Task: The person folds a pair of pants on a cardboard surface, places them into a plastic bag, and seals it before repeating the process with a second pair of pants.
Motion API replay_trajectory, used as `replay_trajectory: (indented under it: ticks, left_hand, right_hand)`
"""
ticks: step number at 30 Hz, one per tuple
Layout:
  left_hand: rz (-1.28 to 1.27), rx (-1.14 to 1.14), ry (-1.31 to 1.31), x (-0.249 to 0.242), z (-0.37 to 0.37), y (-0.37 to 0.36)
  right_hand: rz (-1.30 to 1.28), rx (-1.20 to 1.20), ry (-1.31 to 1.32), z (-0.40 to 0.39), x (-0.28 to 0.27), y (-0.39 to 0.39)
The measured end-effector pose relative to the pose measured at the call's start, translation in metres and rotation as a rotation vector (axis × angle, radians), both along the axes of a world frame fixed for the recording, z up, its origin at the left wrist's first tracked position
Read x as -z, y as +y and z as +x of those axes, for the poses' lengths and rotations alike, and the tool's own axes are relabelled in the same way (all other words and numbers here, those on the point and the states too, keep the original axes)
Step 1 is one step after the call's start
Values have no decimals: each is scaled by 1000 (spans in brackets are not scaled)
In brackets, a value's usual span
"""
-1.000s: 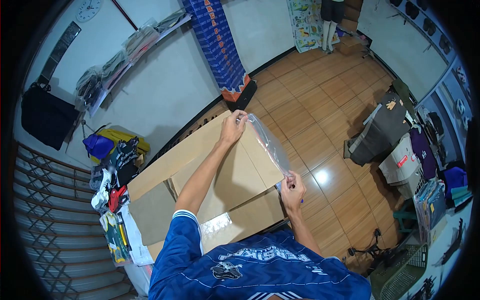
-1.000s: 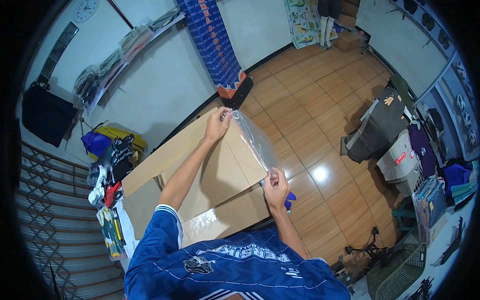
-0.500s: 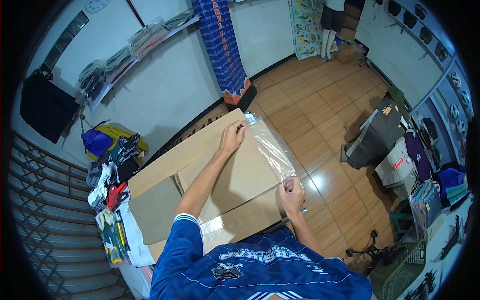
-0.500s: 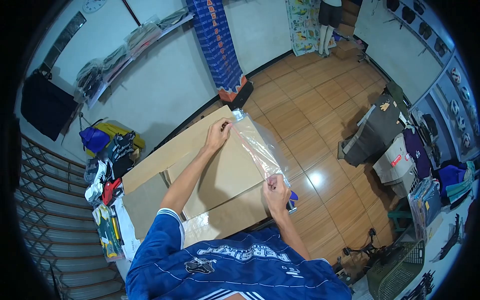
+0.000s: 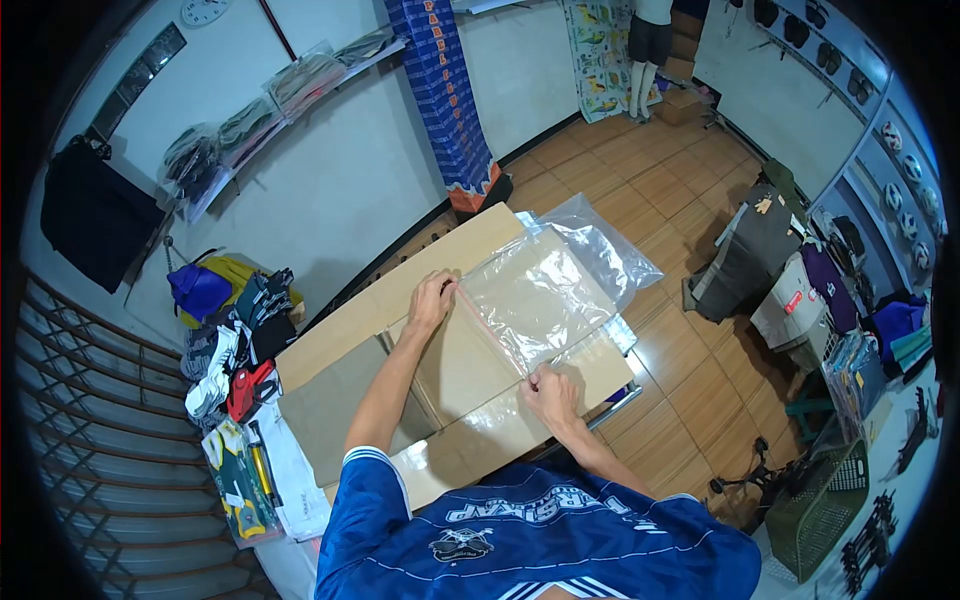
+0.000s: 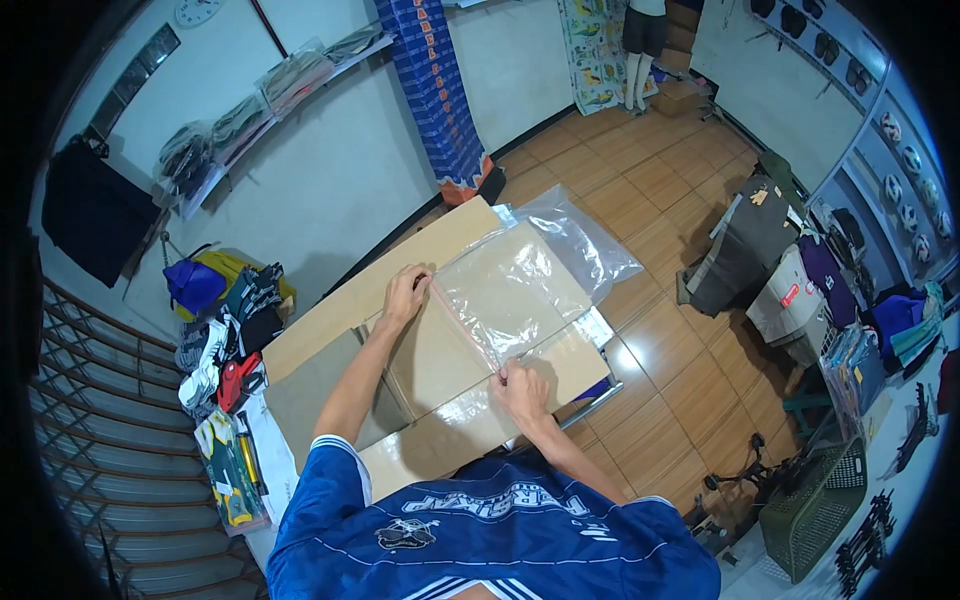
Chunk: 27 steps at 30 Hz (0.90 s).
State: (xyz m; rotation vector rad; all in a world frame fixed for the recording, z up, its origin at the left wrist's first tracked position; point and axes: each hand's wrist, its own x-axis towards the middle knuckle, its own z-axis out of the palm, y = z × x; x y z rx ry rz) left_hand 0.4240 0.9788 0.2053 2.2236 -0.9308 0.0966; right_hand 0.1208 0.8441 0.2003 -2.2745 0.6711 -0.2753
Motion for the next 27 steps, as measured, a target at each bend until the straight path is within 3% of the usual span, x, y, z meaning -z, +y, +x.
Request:
replay_trajectory:
  ticks: [17,23,27]
  left_hand:
    - [66,-22,-66,0,-9,88]
    - [22,-18,-30,-48,-56,130]
    - [47,-89,-68,-47,-72,187]
  right_hand:
    - [-92,-48,-112,-3,4,94]
    - [-139,-51,-63,5,-6,93]
    - [-144,-123,-139,28,-6,84]
